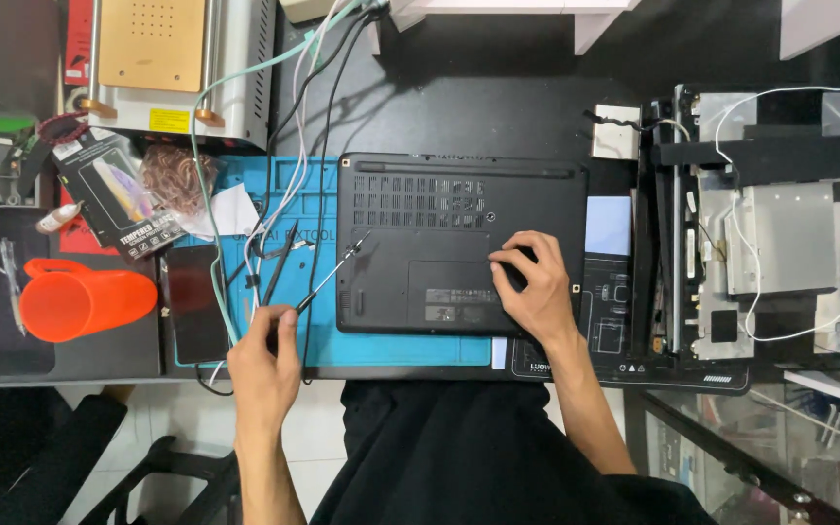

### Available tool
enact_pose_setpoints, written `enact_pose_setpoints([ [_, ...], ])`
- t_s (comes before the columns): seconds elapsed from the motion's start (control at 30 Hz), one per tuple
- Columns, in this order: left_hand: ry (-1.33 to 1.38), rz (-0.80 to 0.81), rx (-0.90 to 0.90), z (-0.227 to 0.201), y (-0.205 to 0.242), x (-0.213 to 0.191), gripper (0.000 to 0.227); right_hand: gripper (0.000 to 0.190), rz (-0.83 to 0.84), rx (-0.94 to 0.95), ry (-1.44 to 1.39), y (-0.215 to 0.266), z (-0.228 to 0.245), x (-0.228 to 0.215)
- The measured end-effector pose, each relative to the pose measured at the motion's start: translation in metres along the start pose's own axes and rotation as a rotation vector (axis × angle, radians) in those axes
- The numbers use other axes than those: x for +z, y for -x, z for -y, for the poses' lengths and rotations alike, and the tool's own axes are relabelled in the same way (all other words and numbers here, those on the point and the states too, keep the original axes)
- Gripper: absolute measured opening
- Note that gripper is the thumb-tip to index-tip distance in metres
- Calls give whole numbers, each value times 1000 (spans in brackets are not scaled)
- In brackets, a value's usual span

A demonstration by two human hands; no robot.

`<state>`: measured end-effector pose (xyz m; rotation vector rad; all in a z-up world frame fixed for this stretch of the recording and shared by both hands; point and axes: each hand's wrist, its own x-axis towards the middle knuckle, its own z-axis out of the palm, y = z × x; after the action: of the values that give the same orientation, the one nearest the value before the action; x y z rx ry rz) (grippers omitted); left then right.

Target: The person disassembles a black laptop on a workbench. They remove the back cover, disconnect cables, and use a screwdriver to remove screws from the bottom panel, exposing the internal components.

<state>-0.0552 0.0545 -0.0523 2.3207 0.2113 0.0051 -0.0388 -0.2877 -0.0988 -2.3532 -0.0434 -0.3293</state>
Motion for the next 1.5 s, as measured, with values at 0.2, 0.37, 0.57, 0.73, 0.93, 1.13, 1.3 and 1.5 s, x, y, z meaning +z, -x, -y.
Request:
enact_pose_setpoints([
  [0.2,53,68,140,-35,9,18,13,16,-12,-28,-27,7,-5,4],
  [0.37,116,114,347,-81,3,33,13,20,-47,-2,-52,7,-6,3],
  [0.57,148,175,611,-111,-3,46,12,20,-56,-2,-92,8,-13,4],
  [0.73,109,228,728,-126,1,54,12,19,-54,2,-109,8,-11,2],
  [0.93,1,310,858,-136,7,68,16,19,-42,10,-127,6,-10,0],
  [1.13,-40,447,1031,-148,18,97,15,19,-59,-1,-134,7,-13,1],
  [1.3,-149,584,1193,-142,37,141,10,16,-121,67,-264,11,-25,0],
  [1.5,-249,669,1292,-126,49,187,8,15,-160,253,-762,19,-49,0],
])
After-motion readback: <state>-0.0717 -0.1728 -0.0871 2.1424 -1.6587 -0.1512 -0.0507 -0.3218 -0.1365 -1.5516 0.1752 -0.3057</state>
